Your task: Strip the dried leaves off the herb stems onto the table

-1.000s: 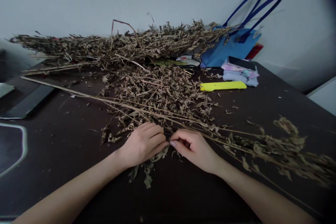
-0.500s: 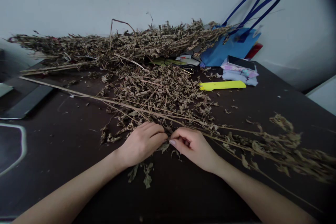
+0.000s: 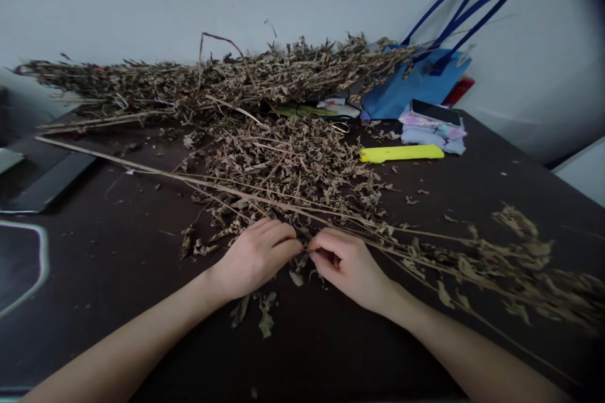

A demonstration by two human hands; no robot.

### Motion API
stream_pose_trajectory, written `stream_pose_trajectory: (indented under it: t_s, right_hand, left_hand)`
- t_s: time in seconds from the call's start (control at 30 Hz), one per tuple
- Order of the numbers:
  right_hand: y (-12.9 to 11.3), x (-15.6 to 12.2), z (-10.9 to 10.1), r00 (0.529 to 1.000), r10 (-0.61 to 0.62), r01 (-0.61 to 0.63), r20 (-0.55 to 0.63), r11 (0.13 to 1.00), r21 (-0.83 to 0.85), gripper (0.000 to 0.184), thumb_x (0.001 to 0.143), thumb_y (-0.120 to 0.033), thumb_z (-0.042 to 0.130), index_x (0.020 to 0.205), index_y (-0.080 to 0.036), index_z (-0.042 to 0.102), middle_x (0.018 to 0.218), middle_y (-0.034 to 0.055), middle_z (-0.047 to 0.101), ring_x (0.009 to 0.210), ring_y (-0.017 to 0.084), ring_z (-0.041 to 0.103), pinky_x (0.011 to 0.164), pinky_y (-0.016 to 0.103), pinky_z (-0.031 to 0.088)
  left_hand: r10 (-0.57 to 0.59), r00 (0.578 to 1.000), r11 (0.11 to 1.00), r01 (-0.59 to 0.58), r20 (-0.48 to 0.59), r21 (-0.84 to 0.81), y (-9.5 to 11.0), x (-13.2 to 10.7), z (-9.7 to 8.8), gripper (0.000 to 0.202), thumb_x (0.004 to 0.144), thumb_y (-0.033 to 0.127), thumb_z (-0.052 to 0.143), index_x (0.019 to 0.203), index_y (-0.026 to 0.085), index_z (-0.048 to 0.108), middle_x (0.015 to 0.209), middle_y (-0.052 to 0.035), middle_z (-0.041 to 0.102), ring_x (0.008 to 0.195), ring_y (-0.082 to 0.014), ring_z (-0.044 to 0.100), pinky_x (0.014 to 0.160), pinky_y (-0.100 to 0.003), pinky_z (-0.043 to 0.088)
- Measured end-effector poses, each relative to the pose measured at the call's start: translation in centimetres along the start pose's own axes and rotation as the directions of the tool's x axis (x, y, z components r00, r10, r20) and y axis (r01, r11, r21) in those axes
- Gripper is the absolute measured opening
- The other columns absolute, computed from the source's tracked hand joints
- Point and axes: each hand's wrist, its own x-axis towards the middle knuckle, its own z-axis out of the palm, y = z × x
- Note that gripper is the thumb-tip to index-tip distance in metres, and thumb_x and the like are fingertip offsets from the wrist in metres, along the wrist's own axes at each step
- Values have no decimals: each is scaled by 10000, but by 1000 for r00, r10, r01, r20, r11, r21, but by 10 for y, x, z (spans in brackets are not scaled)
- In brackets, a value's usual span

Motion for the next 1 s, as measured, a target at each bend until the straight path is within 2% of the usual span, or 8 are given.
stream_pose_trajectory:
  t_s: [0.27,0.43,0.73,1.0]
  right_hand:
    - [4,-2,2,1000,6,-6,4,994,-106,129,823,-100,463,792,-188,552,724,1,509,626,114,476,584,239,382]
    - [6,-1,4,1000,6,-8,-13,991,-135,139,833,-116,457,790,-190,567,728,12,538,646,125,507,615,250,411]
    - [4,0,0,1000,-15,13,-20,996,-89,166,870,-154,451,915,-200,604,845,33,611,784,151,577,717,280,462]
    - [6,1,1,999,-20,16,-45,997,-78,184,853,-156,468,955,-214,610,871,43,638,788,167,598,717,309,487]
  left_hand:
    - [-15,1000,1000,15,18,-11,0,1,0,135,894,145,431,916,150,564,871,-54,587,774,-151,537,716,-284,432]
    - [-33,999,999,33,-17,-8,1,0,0,114,889,151,455,909,151,567,863,-48,591,788,-152,545,714,-278,436]
    - [-26,998,1000,27,-65,5,0,-2,2,114,878,161,482,939,159,578,908,-47,612,811,-151,565,731,-284,451]
    - [-67,994,997,69,-88,19,-3,-4,3,216,890,139,436,1078,155,541,1042,-76,623,933,-163,589,780,-292,473]
